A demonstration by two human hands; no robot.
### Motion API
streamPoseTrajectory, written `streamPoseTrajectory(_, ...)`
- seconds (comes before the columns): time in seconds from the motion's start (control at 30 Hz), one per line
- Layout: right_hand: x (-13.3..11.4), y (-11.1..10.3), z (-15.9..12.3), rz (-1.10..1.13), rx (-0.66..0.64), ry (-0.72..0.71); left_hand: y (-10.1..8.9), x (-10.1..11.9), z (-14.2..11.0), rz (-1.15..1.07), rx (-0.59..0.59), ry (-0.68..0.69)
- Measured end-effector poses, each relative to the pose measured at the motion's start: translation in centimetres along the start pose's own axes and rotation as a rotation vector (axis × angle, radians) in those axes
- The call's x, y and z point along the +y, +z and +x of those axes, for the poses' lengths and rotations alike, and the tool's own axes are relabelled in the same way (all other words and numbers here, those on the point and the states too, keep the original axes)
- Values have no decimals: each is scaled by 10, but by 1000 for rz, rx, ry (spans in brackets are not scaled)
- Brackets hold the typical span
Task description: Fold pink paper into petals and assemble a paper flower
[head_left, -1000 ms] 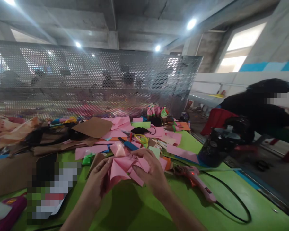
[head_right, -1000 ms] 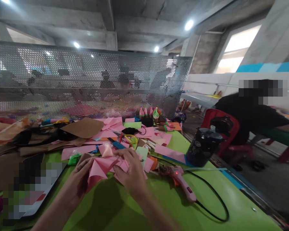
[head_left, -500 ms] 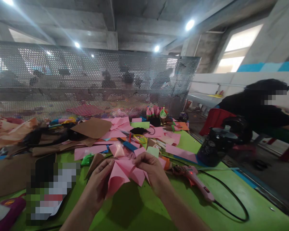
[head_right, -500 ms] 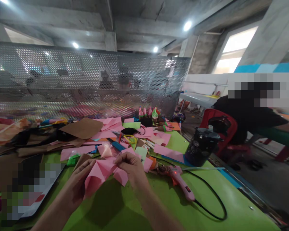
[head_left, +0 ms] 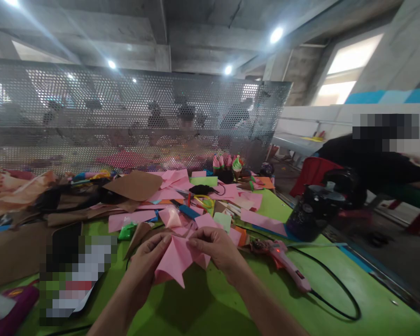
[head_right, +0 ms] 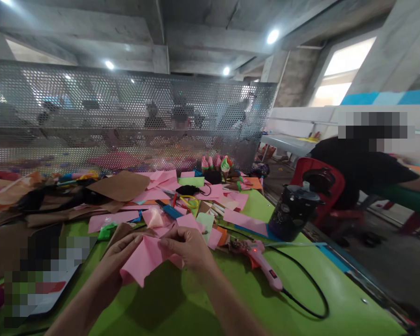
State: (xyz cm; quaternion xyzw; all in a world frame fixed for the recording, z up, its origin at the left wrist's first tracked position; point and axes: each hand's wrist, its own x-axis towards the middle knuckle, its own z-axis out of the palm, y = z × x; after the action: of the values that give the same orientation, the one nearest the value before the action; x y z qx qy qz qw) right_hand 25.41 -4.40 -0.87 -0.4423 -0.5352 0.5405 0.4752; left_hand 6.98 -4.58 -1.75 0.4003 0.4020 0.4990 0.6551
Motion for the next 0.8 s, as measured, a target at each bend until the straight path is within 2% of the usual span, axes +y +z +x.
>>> streamPoseTrajectory(0.23, 4, -1, 3, 34, 21, -20, 2, -2, 2, -84, -50, -47)
streamPoseTrajectory(0.5, 3, 2, 1, 30, 35, -22, -4, -9, 7, -34, -99, -26)
streamPoseTrajectory(0.7, 4, -2, 1, -80, 2, -36, -3, -8, 8, -17, 39, 30)
streamPoseTrajectory(0.8, 7, -3, 1, -107, -4, 2, -3, -5, 7, -47, 50, 39)
